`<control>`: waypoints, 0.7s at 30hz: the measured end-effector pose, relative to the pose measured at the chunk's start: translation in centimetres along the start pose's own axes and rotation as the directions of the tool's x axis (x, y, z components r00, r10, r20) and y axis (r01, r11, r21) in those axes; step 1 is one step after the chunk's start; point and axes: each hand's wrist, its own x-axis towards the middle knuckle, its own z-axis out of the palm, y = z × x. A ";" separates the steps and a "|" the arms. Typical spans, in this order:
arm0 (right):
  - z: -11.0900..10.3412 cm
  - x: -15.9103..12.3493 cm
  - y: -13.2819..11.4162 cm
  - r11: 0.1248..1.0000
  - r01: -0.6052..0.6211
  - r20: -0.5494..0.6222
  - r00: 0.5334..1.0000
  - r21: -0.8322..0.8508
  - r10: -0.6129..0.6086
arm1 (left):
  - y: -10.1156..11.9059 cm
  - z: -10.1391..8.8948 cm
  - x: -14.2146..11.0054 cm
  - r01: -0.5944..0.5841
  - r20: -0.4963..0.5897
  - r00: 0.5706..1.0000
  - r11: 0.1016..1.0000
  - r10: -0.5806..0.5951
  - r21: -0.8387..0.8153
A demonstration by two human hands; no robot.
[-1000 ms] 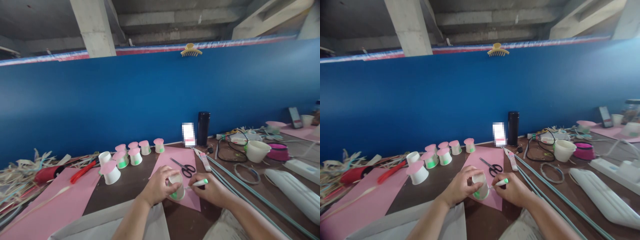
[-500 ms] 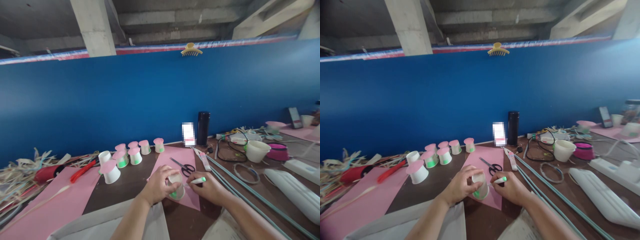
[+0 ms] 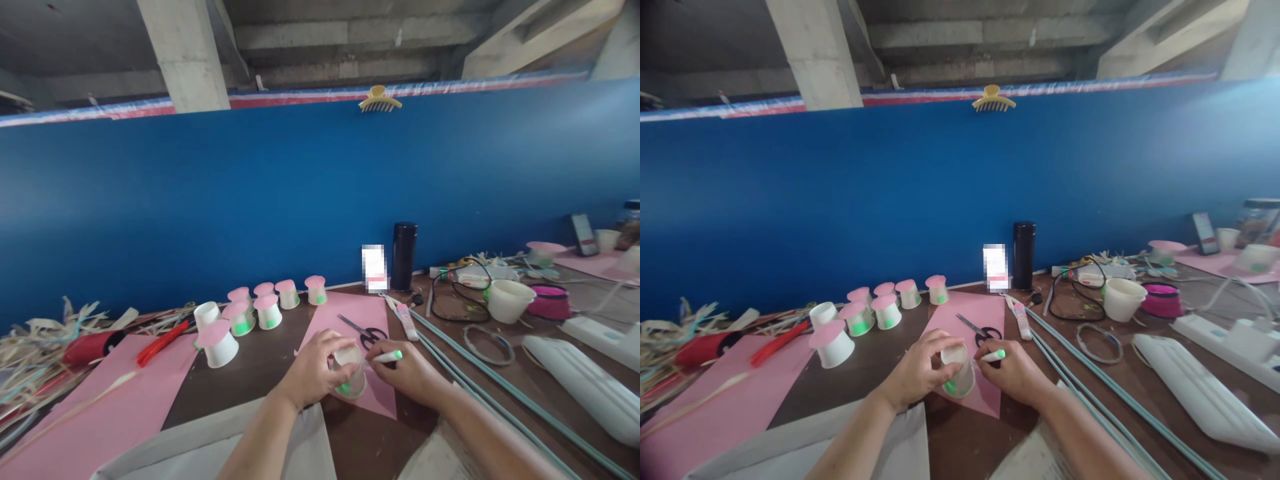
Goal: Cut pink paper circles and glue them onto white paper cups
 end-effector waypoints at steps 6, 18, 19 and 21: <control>0.4 0.3 0.0 0.998 -0.039 -0.002 0.999 0.058 0.040 | 0.2 -0.1 0.0 0.015 0.005 1.000 1.000 -0.015 -0.014; 1.1 1.1 1.4 0.951 -0.214 0.038 0.977 0.224 0.211 | -0.1 0.0 0.0 0.002 0.002 1.000 1.000 -0.002 -0.005; 1.1 1.1 1.3 0.945 -0.225 0.047 0.974 0.236 0.220 | -0.2 0.0 0.0 0.002 0.001 1.000 1.000 -0.002 -0.007; 1.1 1.1 1.2 0.934 -0.250 0.066 0.968 0.257 0.241 | -0.3 0.0 0.0 -0.006 -0.001 1.000 1.000 0.006 -0.009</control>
